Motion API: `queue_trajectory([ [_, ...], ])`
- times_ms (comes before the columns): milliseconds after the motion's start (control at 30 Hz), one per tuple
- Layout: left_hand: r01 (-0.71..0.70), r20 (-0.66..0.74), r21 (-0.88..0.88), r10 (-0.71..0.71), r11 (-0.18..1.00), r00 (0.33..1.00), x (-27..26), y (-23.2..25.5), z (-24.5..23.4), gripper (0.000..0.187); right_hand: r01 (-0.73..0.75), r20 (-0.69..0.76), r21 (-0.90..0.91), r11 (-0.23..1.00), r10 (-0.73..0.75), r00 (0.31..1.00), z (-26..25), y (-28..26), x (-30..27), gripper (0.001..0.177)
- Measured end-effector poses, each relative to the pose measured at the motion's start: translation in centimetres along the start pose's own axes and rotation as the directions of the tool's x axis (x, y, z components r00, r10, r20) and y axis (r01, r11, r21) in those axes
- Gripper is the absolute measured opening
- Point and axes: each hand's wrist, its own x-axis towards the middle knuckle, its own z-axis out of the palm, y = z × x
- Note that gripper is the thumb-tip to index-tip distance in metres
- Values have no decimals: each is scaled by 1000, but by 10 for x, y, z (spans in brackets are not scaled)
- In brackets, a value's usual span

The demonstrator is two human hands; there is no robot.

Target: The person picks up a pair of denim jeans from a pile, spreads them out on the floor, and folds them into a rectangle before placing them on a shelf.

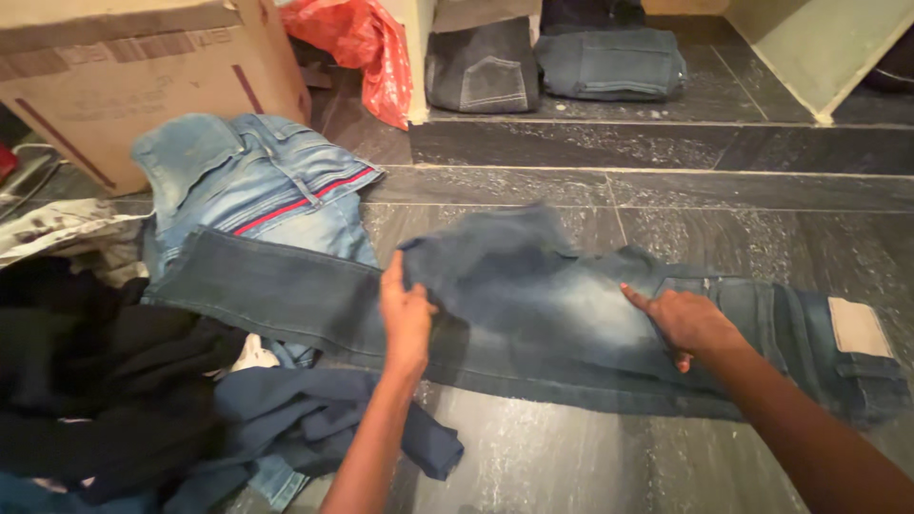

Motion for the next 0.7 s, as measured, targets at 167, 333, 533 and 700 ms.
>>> queue_trajectory([
  [167, 287, -193, -361, -372, 887, 908, 11, -4, -30, 40, 0, -23, 66, 998, 2, 1000, 10, 5, 8, 128],
  [333, 304, -26, 195, -305, 932, 952, -12, 10, -44, 55, 59, -53, -20, 998, -60, 997, 9, 6, 13, 149],
  [533, 187, 221, 439, -308, 879, 925, -13, 30, -51, 97, -6, 80, 75, 997, 0, 997, -7, 1, 3, 136],
  [700, 254, 150, 475, -362, 842, 920, 28, 32, -60, 115, -27, 129, -7, 1000, 28, 991, -1, -3, 14, 138],
])
